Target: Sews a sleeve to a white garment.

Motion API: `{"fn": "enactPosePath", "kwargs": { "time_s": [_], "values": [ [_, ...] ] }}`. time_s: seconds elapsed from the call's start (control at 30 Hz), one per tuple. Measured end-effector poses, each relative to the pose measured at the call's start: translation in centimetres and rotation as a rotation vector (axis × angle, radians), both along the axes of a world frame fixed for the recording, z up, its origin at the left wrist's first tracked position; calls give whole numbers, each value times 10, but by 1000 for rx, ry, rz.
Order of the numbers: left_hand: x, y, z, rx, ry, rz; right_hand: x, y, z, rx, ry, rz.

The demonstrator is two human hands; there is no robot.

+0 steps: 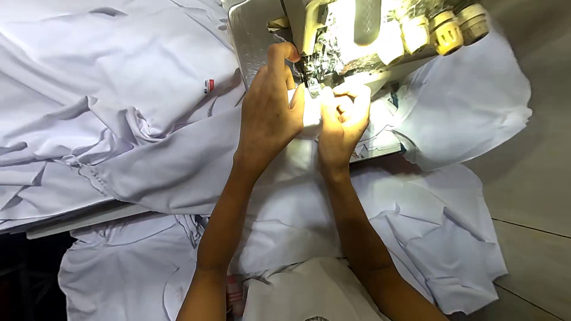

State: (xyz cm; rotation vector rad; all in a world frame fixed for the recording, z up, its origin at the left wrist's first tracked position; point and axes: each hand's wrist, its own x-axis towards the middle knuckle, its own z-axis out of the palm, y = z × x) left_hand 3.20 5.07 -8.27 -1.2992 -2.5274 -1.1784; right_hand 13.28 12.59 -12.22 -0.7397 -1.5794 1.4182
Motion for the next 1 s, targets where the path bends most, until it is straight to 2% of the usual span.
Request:
{"fn": "enactPosePath", "kwargs": {
  "time_s": [0.1, 0.23, 0.37, 0.47, 0.6, 0.7, 0.77, 0.83, 0.9, 1.0],
  "values": [
    [-2, 1, 0, -16, 11, 0, 0, 2, 1, 12, -8, 1],
    [-2, 1, -1, -12, 30, 17, 20, 3, -3, -4, -37, 102],
    [-3, -20, -6, 63, 110, 27, 48, 5, -18, 126, -93, 219],
    [9, -82, -9, 31, 130, 133, 64, 3, -27, 143, -119, 259],
    [13, -183, -42, 96, 135, 504, 71, 4, -34, 193, -173, 274],
    [24, -241, -64, 47, 155, 784, 74, 4, -33, 192, -203, 296],
    [31, -261, -67, 63, 69, 866, 77, 5, -31, 175, -192, 299],
    [38, -265, -63, 146, -128, 865, 80, 6, -30, 168, -189, 281],
    [41, -264, -59, 201, -367, 799, 82, 5, -28, 144, -187, 270],
    [36, -259, -54, 307, -523, 667, 78, 5, -31, 99, -146, 251]
  ]
}}
